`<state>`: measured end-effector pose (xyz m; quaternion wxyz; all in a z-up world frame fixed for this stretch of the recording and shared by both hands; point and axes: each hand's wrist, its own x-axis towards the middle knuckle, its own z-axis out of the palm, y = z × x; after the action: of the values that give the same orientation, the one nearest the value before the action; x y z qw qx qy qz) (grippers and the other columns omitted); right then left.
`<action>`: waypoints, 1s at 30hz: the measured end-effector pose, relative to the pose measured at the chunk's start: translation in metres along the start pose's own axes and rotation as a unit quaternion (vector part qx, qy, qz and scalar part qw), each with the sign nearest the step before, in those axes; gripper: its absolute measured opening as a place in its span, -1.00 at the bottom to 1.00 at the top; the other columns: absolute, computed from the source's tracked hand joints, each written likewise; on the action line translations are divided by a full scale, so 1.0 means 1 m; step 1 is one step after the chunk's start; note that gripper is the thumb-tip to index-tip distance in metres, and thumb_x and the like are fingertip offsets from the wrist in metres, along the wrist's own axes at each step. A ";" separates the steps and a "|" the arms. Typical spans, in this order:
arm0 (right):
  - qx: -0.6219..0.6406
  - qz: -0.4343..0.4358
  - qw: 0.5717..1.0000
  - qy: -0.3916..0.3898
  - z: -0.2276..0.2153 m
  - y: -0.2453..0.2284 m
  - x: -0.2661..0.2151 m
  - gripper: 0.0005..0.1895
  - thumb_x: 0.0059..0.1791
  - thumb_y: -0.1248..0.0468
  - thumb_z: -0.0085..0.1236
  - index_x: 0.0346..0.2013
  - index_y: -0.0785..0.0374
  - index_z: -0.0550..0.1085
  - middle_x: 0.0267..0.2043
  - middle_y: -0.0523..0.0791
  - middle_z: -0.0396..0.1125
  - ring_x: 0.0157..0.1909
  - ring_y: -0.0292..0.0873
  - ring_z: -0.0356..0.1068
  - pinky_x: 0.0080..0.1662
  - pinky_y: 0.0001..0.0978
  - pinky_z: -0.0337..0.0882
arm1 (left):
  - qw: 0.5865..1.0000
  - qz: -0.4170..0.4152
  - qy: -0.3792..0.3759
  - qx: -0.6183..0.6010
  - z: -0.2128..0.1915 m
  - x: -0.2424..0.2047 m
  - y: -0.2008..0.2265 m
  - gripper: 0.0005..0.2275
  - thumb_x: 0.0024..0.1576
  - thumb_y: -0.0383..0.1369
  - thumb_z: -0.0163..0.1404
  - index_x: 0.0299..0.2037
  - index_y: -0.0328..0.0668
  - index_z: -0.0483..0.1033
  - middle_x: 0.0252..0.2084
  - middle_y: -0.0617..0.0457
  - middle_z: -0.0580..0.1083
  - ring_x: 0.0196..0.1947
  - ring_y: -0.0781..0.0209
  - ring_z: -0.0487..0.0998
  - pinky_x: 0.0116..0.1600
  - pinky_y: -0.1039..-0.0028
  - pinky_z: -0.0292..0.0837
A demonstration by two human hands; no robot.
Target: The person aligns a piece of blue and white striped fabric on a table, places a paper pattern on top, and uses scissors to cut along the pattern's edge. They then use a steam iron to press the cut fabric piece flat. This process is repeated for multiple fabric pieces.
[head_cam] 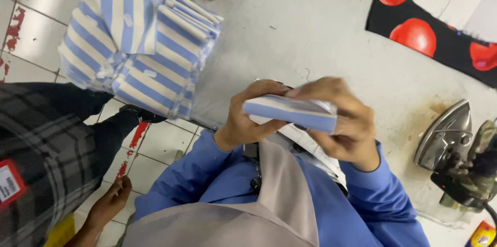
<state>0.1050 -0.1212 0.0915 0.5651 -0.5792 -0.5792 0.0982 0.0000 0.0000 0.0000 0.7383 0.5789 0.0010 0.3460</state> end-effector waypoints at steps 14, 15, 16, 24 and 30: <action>0.097 0.385 0.914 -0.085 0.148 0.154 0.005 -0.46 -0.04 0.30 0.03 0.21 0.25 0.13 -0.17 0.02 0.23 -0.24 -0.09 0.29 -0.19 -0.21 0.39 | 0.781 -0.401 0.183 0.442 -0.211 -0.045 0.048 -0.71 -0.08 -0.27 0.27 -0.33 -0.32 0.50 -0.52 -0.10 0.42 -0.52 0.04 0.41 -0.44 0.38 0.23; 0.064 0.416 0.899 -0.118 0.156 0.165 0.006 -0.36 -0.03 0.23 0.02 0.30 0.14 0.05 -0.30 -0.04 0.29 -0.37 -0.18 0.33 -0.28 -0.32 0.41 | 0.742 -0.369 0.167 0.534 -0.226 -0.050 0.041 -0.74 -0.03 -0.27 0.24 -0.30 -0.29 0.52 -0.51 -0.15 0.44 -0.48 -0.12 0.46 -0.42 0.29 0.26; 0.064 0.417 0.899 -0.119 0.155 0.165 0.012 -0.36 -0.03 0.23 0.02 0.30 0.14 0.05 -0.30 -0.04 0.29 -0.37 -0.18 0.33 -0.28 -0.32 0.41 | 0.742 -0.371 0.167 0.533 -0.219 -0.041 0.045 -0.74 -0.03 -0.27 0.24 -0.30 -0.29 0.52 -0.51 -0.15 0.44 -0.48 -0.12 0.46 -0.42 0.29 0.26; -0.154 0.361 0.912 0.119 0.119 0.197 0.075 -0.90 -0.10 0.28 -0.02 -0.40 0.19 0.47 -0.40 -0.19 0.37 -0.43 -0.32 0.30 -0.35 -0.50 0.33 | 0.740 -0.123 0.214 0.625 -0.245 0.031 0.011 -0.75 0.07 -0.54 0.15 -0.09 -0.41 0.41 -0.21 -0.14 0.42 -0.22 -0.03 0.42 -0.14 0.26 0.39; -0.263 0.371 0.890 0.032 0.140 0.249 0.078 -0.83 -0.08 0.19 0.04 -0.35 0.19 0.52 -0.38 -0.17 0.28 -0.43 -0.17 0.30 -0.46 -0.34 0.29 | 0.720 -0.170 0.267 0.618 -0.270 0.057 -0.032 -0.74 -0.05 -0.49 0.24 -0.20 -0.30 0.46 -0.50 -0.03 0.45 -0.44 0.08 0.43 -0.36 0.27 0.38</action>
<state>0.1607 0.0928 -0.1056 0.3322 -0.8824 -0.3084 0.1262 -0.0493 0.2566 -0.0934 0.2325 0.7804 0.5099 0.2772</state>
